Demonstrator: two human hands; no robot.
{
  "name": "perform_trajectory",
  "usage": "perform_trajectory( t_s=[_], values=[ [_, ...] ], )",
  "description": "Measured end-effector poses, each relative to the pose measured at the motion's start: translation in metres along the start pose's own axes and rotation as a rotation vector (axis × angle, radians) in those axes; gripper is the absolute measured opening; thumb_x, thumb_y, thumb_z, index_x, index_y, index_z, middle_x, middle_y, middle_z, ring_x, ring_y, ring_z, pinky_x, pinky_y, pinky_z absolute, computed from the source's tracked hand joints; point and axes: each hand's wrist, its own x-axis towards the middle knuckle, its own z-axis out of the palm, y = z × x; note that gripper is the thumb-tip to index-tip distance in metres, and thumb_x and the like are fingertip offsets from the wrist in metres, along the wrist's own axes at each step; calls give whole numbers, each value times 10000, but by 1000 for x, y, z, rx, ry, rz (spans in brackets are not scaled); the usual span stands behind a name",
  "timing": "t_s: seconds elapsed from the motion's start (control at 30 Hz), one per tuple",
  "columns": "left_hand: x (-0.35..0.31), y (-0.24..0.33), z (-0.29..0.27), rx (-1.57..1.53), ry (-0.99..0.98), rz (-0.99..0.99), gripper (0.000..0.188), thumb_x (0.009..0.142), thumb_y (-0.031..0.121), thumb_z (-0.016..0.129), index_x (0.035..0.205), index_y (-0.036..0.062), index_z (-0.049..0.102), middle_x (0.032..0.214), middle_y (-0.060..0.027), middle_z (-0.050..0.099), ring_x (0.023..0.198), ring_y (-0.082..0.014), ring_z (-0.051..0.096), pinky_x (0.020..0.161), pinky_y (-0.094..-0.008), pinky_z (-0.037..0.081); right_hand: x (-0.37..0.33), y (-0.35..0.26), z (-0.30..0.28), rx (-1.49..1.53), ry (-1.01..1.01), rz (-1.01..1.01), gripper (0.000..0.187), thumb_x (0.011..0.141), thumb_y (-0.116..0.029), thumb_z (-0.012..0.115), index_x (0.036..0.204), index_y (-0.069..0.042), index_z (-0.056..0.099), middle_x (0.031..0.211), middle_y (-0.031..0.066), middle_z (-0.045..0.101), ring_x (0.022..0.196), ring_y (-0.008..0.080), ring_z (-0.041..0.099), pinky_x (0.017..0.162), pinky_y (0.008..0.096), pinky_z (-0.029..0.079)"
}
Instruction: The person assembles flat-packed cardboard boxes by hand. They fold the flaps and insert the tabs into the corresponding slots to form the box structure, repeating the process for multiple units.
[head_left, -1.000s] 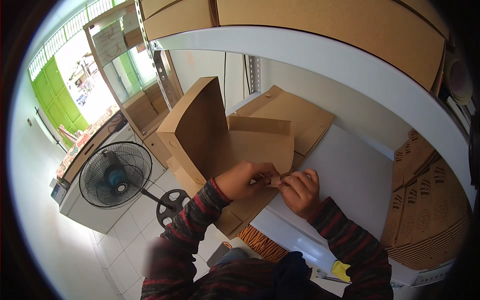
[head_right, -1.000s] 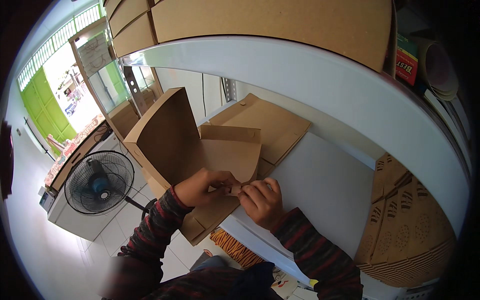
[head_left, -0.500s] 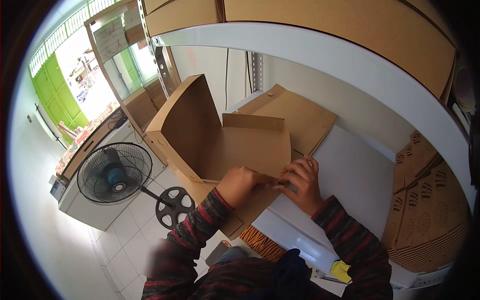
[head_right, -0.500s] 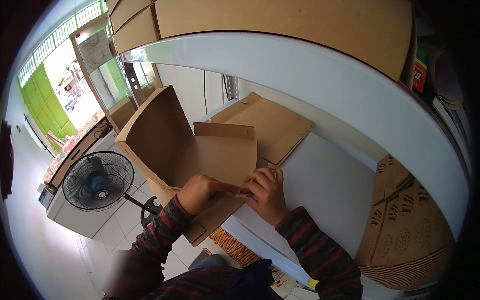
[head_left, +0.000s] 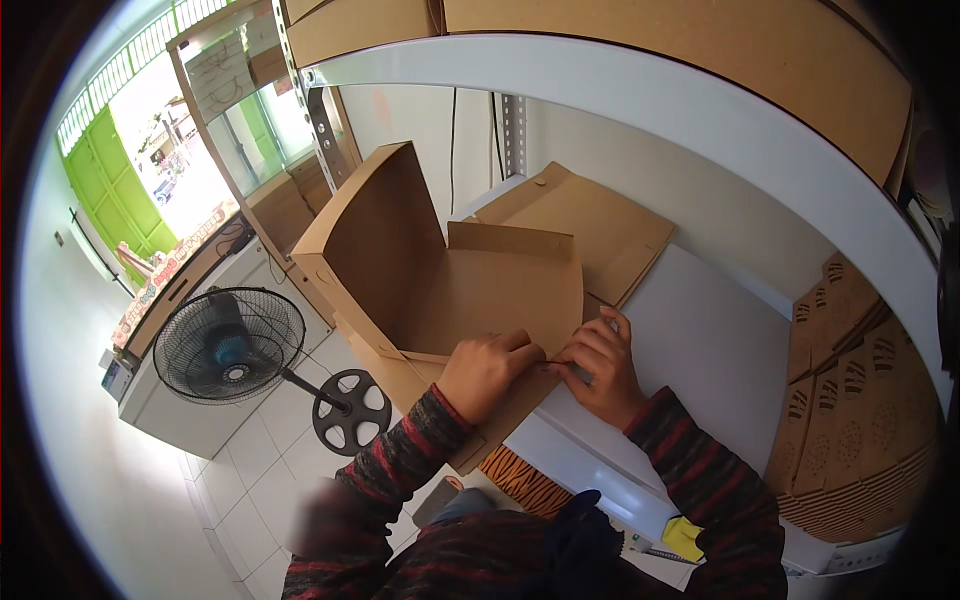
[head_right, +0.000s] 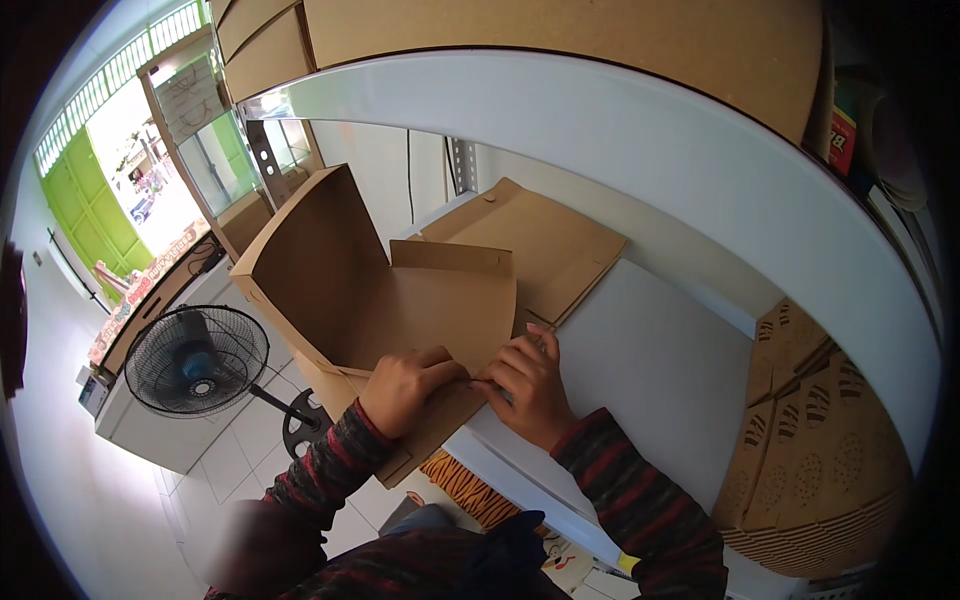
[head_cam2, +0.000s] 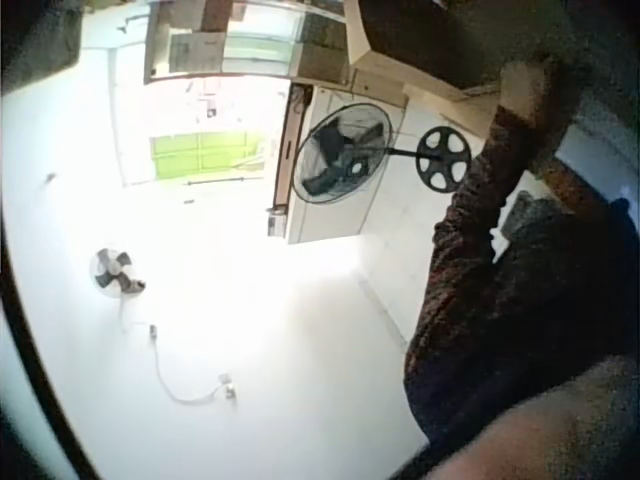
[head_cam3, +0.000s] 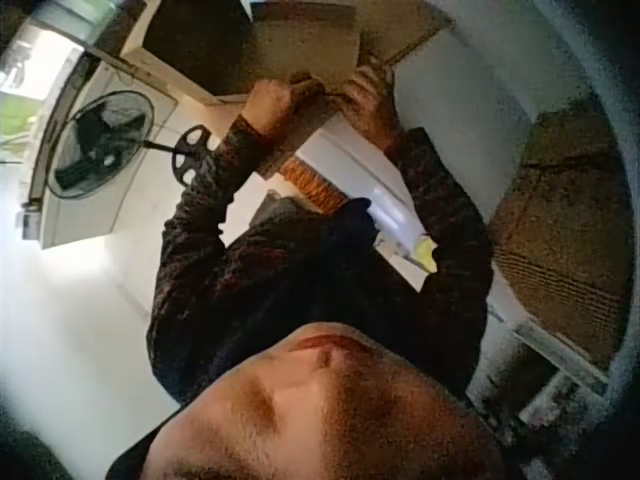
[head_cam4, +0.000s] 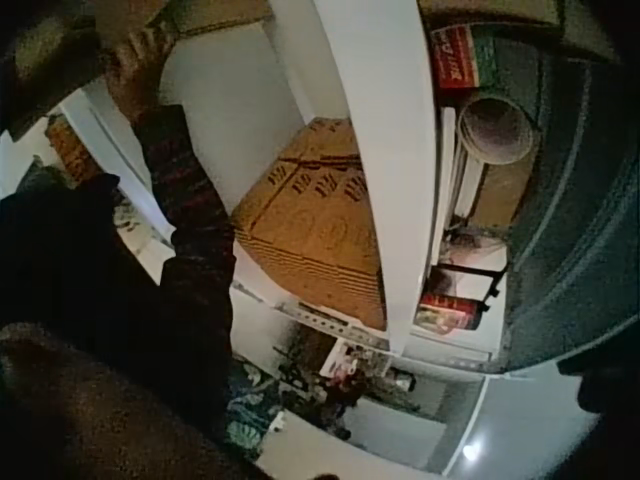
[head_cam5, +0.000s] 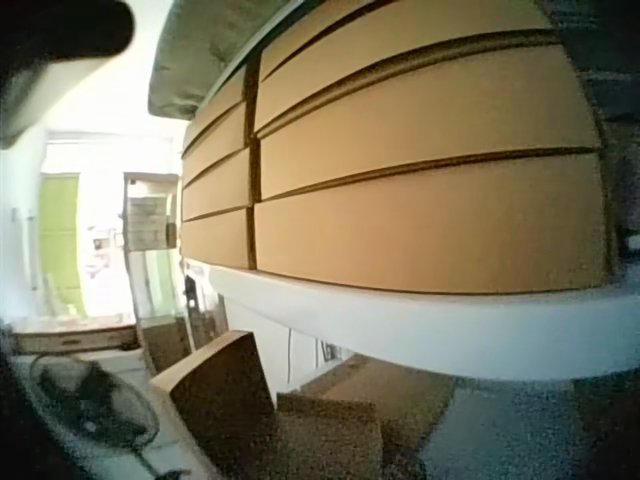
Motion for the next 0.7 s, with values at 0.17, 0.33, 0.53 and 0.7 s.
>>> perform_trajectory(
  t_s=[0.17, 0.33, 0.53, 0.7],
  values=[
    [1, -3, -1, 16, 6, 40, 77, 812, 151, 604, 847, 82, 607, 799, -71, 572, 764, -276, 624, 675, -396, 510, 1, -2, 0, -2, 11, -12, 96, 812, -172, 726, 790, -119, 649, 848, 8, 614, 911, 195, 578, 1063, 490, 289],
    [2, -2, 2, -53, 1, 37, 92, 773, 120, 638, 849, 69, 627, 811, -80, 583, 788, -293, 613, 691, -405, 497, -1, -1, 2, -45, -15, -41, 89, 831, -162, 704, 797, -111, 640, 844, 15, 613, 910, 200, 579, 1060, 505, 285],
    [2, -4, 8, -106, -39, 6, 105, 769, 109, 654, 861, 62, 636, 829, -92, 597, 851, -307, 606, 712, -419, 486, -2, -2, 6, 2, -74, -7, 116, 859, -163, 668, 769, -109, 617, 838, 15, 607, 915, 196, 571, 1075, 513, 241],
    [2, -12, 5, -132, -106, 21, 104, 792, 122, 661, 881, 71, 642, 854, -80, 619, 853, -305, 609, 762, -419, 464, 0, -4, 2, 120, -110, 73, 122, 863, -156, 649, 753, -111, 621, 851, 10, 612, 949, 197, 570, 1099, 519, 195]
  ],
)
